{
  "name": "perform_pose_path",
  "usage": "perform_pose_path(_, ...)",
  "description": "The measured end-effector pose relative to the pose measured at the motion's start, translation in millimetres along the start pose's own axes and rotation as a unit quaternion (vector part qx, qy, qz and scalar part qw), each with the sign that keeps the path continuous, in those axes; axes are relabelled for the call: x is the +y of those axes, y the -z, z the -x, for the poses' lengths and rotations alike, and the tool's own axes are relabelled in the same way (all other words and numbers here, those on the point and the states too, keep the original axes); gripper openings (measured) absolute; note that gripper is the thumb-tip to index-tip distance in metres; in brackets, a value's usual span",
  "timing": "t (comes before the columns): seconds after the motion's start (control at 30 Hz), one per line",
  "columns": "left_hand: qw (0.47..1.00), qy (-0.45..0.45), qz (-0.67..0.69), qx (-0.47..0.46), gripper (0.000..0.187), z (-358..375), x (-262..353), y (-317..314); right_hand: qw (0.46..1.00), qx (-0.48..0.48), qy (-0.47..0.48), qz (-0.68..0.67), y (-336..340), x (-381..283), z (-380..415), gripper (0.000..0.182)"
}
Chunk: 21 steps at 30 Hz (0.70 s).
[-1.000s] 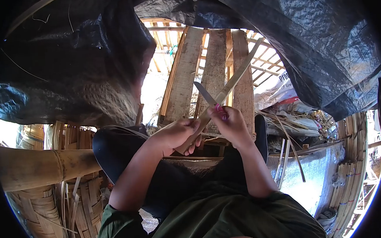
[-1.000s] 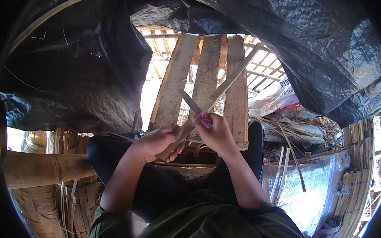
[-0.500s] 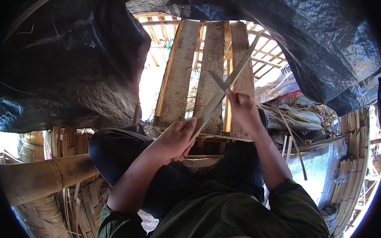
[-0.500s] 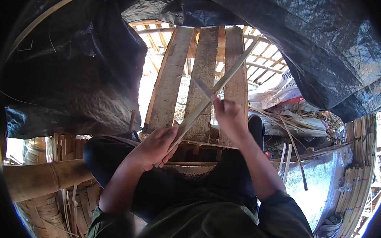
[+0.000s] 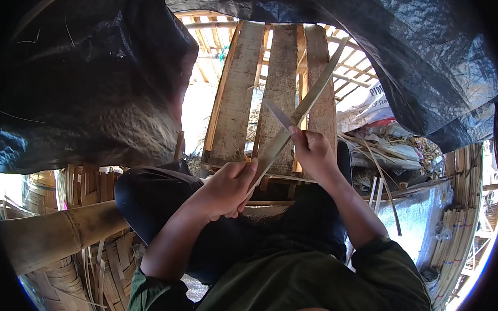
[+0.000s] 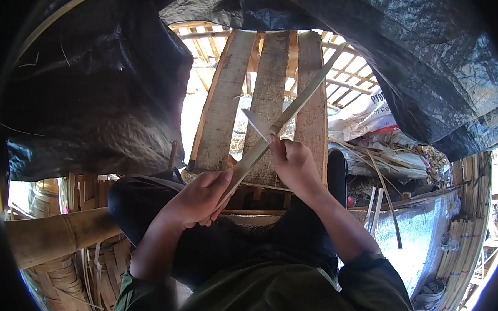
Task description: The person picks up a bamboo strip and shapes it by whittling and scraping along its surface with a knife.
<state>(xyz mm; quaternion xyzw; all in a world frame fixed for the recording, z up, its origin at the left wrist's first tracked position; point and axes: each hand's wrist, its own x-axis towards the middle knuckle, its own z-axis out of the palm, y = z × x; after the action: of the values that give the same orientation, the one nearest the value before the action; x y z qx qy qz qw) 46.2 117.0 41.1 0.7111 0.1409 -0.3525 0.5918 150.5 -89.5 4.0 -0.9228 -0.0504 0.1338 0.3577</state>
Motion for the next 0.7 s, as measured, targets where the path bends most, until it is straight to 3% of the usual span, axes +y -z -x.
perform_pose_path(0.07,0.999,0.007,-0.004,0.031,0.053,5,-3,-5,0.998,-0.067,0.010,0.015,6,4,-1,0.057)
perform_pose_path(0.17,1.000,0.005,0.001,0.009,0.051,4,6,-1,0.999,-0.018,-0.032,-0.008,1,-7,8,0.056)
perform_pose_path(0.2,1.000,0.001,0.004,0.012,0.051,6,5,-2,0.999,0.012,0.033,-0.014,-9,3,10,0.059)
perform_pose_path(0.23,0.999,-0.005,0.019,0.026,0.048,9,2,-5,0.999,0.012,0.036,-0.014,-5,1,7,0.059)
perform_pose_path(0.3,0.999,-0.012,0.027,0.037,0.046,7,-2,-4,0.994,-0.084,-0.076,-0.015,11,2,-5,0.060)
perform_pose_path(0.47,1.000,-0.023,0.005,0.017,0.048,12,1,1,1.000,-0.002,0.029,-0.011,-10,6,8,0.065)
perform_pose_path(0.57,0.998,-0.050,0.041,0.025,0.047,5,-10,-5,0.999,-0.009,-0.018,-0.027,4,15,-12,0.064)
perform_pose_path(0.6,0.997,-0.055,0.041,0.024,0.047,4,-12,-4,0.997,-0.026,-0.073,-0.032,3,17,-14,0.063)
perform_pose_path(0.7,0.998,-0.063,0.023,-0.001,0.053,1,-12,4,0.999,0.030,0.021,-0.041,-17,3,16,0.064)
